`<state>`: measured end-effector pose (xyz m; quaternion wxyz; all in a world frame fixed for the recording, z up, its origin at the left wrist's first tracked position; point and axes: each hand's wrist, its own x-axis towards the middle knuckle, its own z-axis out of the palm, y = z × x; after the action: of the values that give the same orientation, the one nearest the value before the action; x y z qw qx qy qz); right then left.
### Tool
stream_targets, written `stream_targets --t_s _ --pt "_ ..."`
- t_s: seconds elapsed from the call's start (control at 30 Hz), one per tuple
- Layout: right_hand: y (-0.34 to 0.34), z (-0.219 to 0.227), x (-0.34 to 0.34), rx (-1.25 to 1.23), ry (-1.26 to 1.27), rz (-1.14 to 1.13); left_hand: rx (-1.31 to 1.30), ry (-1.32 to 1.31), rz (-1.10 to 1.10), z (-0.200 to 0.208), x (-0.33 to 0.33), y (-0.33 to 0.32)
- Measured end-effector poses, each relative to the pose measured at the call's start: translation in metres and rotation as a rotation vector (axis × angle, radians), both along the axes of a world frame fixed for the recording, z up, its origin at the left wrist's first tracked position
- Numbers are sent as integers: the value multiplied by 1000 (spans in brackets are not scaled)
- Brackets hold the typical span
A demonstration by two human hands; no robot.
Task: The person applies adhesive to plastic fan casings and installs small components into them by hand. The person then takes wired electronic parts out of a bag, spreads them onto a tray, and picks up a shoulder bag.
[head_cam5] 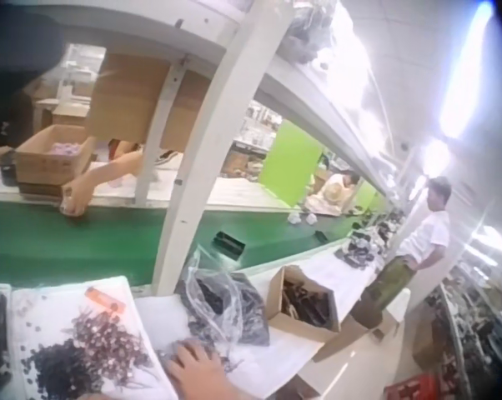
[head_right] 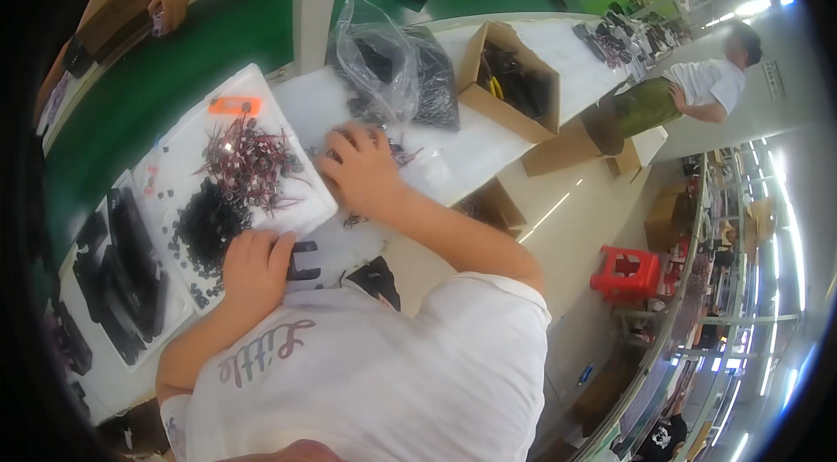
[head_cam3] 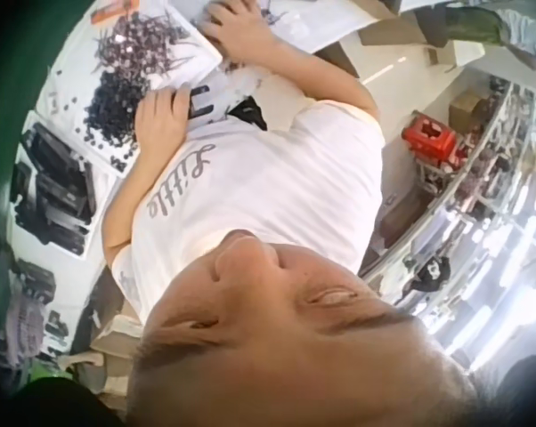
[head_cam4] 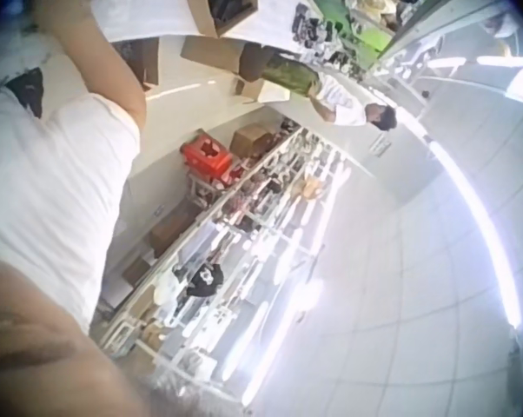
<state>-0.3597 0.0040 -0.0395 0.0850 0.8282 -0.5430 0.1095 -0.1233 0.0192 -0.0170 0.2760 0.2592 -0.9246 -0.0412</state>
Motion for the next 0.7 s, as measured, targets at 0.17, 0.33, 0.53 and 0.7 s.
stream_targets --t_s 0.17,0.33,0.53,0.7 --pt "2 1 7 -41 -116 -108 -15 -16 -8 -4 3 0" --pt "-4 -3 -8 -3 -190 -125 -20 -54 -50 -5 4 0" --pt "-13 -10 -7 13 -175 -167 1 -79 -39 -13 5 3" --pt "-25 -6 -21 134 -384 -190 -8 -70 -32 -13 2 4"
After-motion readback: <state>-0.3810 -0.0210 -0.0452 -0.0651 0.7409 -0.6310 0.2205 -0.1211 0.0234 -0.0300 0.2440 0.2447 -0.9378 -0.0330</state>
